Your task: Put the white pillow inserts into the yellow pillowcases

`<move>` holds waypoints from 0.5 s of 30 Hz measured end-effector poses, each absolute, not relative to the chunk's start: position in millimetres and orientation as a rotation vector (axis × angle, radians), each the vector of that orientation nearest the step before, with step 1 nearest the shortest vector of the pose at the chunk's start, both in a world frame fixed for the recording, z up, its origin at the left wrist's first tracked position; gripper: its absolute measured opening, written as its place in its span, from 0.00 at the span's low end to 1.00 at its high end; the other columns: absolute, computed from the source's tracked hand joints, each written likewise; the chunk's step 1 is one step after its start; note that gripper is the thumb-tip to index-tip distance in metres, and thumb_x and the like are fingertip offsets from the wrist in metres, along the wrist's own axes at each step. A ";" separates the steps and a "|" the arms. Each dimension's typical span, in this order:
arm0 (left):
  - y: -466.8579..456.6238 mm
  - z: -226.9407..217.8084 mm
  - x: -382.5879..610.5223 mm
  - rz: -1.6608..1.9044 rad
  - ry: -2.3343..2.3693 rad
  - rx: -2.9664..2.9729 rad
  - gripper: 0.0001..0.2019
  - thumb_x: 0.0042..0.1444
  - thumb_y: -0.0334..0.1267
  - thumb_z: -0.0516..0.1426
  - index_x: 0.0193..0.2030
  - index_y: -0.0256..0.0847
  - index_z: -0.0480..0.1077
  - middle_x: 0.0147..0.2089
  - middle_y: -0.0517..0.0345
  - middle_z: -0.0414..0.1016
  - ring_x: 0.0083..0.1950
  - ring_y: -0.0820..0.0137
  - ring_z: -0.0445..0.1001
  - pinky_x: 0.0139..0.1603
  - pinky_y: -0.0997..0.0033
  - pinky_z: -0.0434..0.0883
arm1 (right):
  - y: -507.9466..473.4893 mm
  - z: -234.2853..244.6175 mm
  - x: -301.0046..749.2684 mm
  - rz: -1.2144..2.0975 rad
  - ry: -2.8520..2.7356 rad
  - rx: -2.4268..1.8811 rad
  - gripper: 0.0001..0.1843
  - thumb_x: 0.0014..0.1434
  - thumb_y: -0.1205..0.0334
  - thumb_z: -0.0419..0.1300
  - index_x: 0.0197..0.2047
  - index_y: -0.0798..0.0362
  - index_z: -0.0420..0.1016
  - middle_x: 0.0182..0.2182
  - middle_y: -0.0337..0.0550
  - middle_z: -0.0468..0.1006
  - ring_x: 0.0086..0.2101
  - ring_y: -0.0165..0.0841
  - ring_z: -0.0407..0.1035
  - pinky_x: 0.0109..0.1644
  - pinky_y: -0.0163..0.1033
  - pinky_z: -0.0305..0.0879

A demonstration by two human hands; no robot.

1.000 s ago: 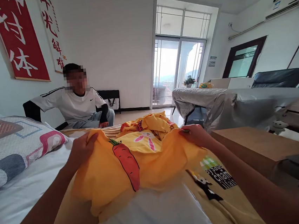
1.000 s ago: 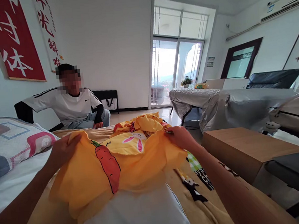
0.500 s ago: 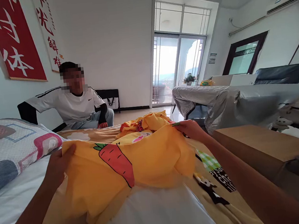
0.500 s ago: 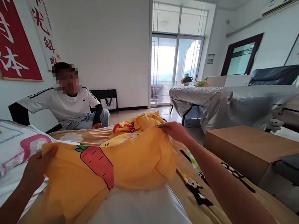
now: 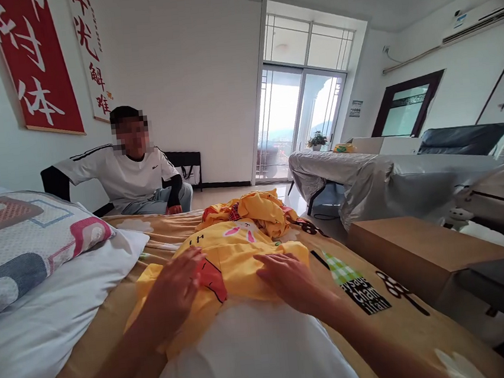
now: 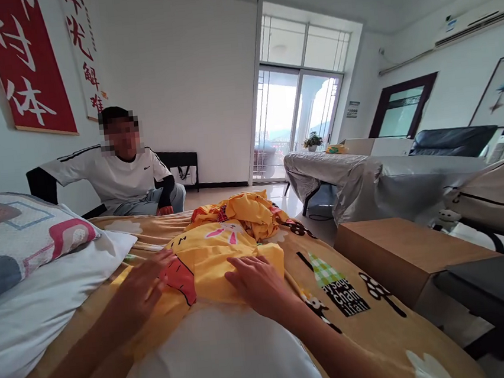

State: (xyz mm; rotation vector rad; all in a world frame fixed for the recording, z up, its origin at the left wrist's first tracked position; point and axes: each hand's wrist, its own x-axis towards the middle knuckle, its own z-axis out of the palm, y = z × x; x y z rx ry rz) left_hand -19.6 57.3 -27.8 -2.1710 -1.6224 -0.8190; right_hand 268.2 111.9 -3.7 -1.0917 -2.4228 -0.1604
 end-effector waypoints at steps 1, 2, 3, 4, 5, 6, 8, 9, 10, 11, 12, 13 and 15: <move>62.2 -33.0 -5.9 -0.744 -1.573 -2.297 0.23 0.64 0.41 0.41 0.64 0.43 0.60 0.67 0.53 0.60 0.68 0.65 0.56 0.66 0.58 0.58 | 114.2 -17.5 265.1 -0.076 -2.443 -1.096 0.23 0.68 0.51 0.43 0.59 0.49 0.68 0.54 0.47 0.74 0.54 0.37 0.66 0.57 0.45 0.57; 69.5 -42.7 3.8 -0.679 -1.568 -2.377 0.24 0.65 0.44 0.42 0.66 0.45 0.56 0.68 0.54 0.57 0.69 0.64 0.54 0.66 0.55 0.57 | 120.2 -33.1 263.2 -0.014 -2.436 -1.135 0.24 0.68 0.50 0.42 0.60 0.49 0.66 0.56 0.46 0.71 0.57 0.37 0.63 0.60 0.47 0.54; 78.3 -56.4 8.9 -0.636 -1.600 -2.415 0.24 0.65 0.46 0.43 0.67 0.46 0.54 0.69 0.54 0.55 0.69 0.62 0.53 0.66 0.52 0.57 | 128.6 -50.3 263.0 0.035 -2.417 -1.196 0.25 0.68 0.49 0.41 0.62 0.48 0.64 0.59 0.46 0.68 0.60 0.37 0.59 0.62 0.50 0.50; 87.3 -72.8 9.5 -0.619 -1.643 -2.415 0.25 0.65 0.48 0.43 0.67 0.47 0.54 0.69 0.53 0.55 0.69 0.60 0.54 0.65 0.49 0.58 | 138.2 -68.2 264.6 0.082 -2.392 -1.274 0.26 0.68 0.48 0.41 0.63 0.47 0.62 0.61 0.45 0.65 0.62 0.38 0.55 0.64 0.53 0.47; 95.5 -90.1 6.3 -0.619 -1.670 -2.404 0.25 0.65 0.48 0.43 0.67 0.47 0.55 0.69 0.53 0.55 0.69 0.58 0.54 0.65 0.46 0.59 | 147.9 -86.1 267.8 0.146 -2.375 -1.352 0.27 0.68 0.47 0.40 0.65 0.45 0.59 0.63 0.44 0.62 0.64 0.38 0.52 0.65 0.55 0.45; 101.8 -106.5 0.4 -0.643 -1.681 -2.376 0.24 0.65 0.47 0.43 0.66 0.45 0.56 0.69 0.52 0.55 0.69 0.58 0.54 0.64 0.45 0.59 | 156.4 -102.7 272.5 0.206 -2.354 -1.421 0.27 0.68 0.47 0.39 0.66 0.44 0.56 0.64 0.43 0.58 0.64 0.37 0.50 0.65 0.56 0.44; 106.9 -130.8 -14.1 -0.739 -1.670 -2.316 0.24 0.65 0.45 0.42 0.65 0.42 0.59 0.68 0.51 0.56 0.69 0.58 0.54 0.65 0.46 0.59 | 167.9 -129.2 286.6 0.291 -2.313 -1.514 0.27 0.68 0.48 0.37 0.68 0.41 0.51 0.66 0.41 0.54 0.65 0.36 0.48 0.65 0.57 0.45; 105.5 -137.3 -20.6 -0.803 -1.657 -2.295 0.24 0.65 0.45 0.42 0.65 0.42 0.59 0.68 0.51 0.57 0.69 0.60 0.55 0.66 0.48 0.59 | 170.0 -138.5 296.0 0.321 -2.309 -1.527 0.27 0.68 0.50 0.36 0.68 0.41 0.49 0.66 0.41 0.54 0.65 0.35 0.49 0.64 0.56 0.47; 102.2 -140.1 -26.0 -0.874 -1.642 -2.280 0.23 0.65 0.44 0.42 0.65 0.42 0.59 0.68 0.52 0.58 0.69 0.62 0.55 0.66 0.51 0.59 | 169.5 -145.6 307.3 0.341 -2.316 -1.528 0.27 0.68 0.52 0.35 0.69 0.41 0.47 0.66 0.41 0.54 0.64 0.35 0.50 0.64 0.55 0.49; 97.6 -140.3 -30.2 -0.950 -1.627 -2.267 0.23 0.65 0.44 0.42 0.65 0.43 0.59 0.67 0.53 0.59 0.68 0.64 0.56 0.66 0.54 0.60 | 166.4 -151.1 320.3 0.344 -2.337 -1.511 0.27 0.68 0.54 0.34 0.69 0.42 0.45 0.66 0.41 0.55 0.64 0.34 0.52 0.63 0.53 0.52; 92.5 -138.8 -33.2 -1.029 -1.615 -2.250 0.23 0.65 0.45 0.43 0.65 0.45 0.59 0.67 0.55 0.60 0.68 0.65 0.57 0.66 0.56 0.60 | 160.6 -156.2 334.6 0.316 -2.358 -1.490 0.28 0.68 0.55 0.35 0.70 0.42 0.43 0.66 0.42 0.55 0.64 0.34 0.52 0.62 0.51 0.54; 87.5 -136.8 -35.6 -1.100 -1.611 -2.229 0.23 0.65 0.45 0.43 0.65 0.46 0.59 0.65 0.55 0.63 0.67 0.66 0.59 0.65 0.58 0.62 | 152.2 -161.4 349.9 0.252 -2.364 -1.479 0.29 0.67 0.56 0.37 0.70 0.43 0.41 0.66 0.43 0.53 0.64 0.35 0.51 0.62 0.50 0.54; 79.0 -134.2 -39.4 -1.196 -1.617 -2.182 0.24 0.64 0.47 0.44 0.64 0.48 0.60 0.62 0.55 0.68 0.65 0.65 0.62 0.64 0.59 0.64 | 129.1 -173.7 379.3 0.082 -2.355 -1.482 0.33 0.64 0.58 0.44 0.71 0.43 0.40 0.67 0.43 0.48 0.65 0.39 0.48 0.63 0.52 0.53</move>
